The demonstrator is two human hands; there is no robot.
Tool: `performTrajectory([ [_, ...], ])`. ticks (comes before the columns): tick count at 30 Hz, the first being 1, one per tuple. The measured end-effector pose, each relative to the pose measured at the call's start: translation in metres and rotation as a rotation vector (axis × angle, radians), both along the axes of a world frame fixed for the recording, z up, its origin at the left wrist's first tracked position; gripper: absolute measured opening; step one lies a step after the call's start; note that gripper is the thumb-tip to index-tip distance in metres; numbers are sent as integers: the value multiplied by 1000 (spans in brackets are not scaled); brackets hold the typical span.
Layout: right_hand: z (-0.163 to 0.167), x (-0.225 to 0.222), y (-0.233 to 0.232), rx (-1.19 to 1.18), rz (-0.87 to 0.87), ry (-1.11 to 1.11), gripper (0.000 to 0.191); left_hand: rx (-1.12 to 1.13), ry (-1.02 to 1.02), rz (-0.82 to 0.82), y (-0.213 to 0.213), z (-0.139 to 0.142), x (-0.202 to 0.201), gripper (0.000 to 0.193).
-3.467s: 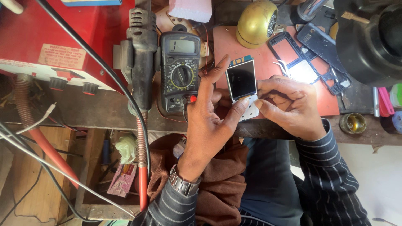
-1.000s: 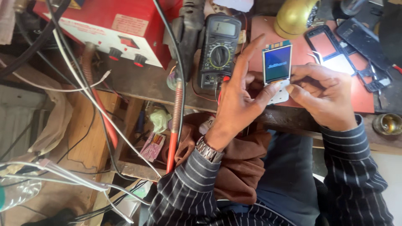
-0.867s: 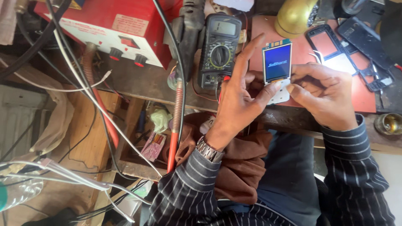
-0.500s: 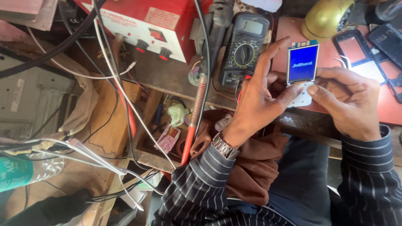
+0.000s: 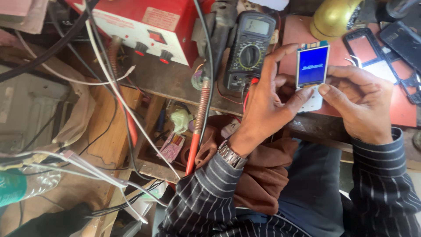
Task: The person connects multimeter probes to a mobile phone motherboard, applies flux, and uses a soldering iron to work on the board. They then wipe the phone with a cloth, insert a battery, and test the device by pressing buttons to confirm the screen lights up.
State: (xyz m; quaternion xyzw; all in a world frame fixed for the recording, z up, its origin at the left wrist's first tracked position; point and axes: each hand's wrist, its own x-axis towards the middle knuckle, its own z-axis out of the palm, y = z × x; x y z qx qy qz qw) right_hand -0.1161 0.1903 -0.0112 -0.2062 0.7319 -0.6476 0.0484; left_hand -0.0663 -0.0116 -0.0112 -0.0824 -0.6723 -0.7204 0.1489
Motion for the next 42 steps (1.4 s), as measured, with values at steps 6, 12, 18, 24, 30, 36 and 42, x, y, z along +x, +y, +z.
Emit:
performTrajectory([
  [6,-9,-6,2,-171,-23,3,29,84,103,10,10,-10,-7,72],
  [12,-12,-15,3,-369,-2,-25,28,145,-43,-55,11,-9,-7,76],
  [18,-10,-14,2,-273,-37,6,26,146,-68,-49,13,-7,-9,75],
  [24,-8,-11,1,-163,-64,33,28,79,-73,-19,11,-6,-6,74],
  [30,-5,-12,0,-164,-78,-13,29,87,-21,-5,13,-3,-8,73],
  [36,-4,-12,-1,-187,-81,-44,28,106,-38,-15,13,0,-7,72],
  [42,-5,-13,1,-191,-66,-49,28,102,-45,-23,13,1,-8,70],
])
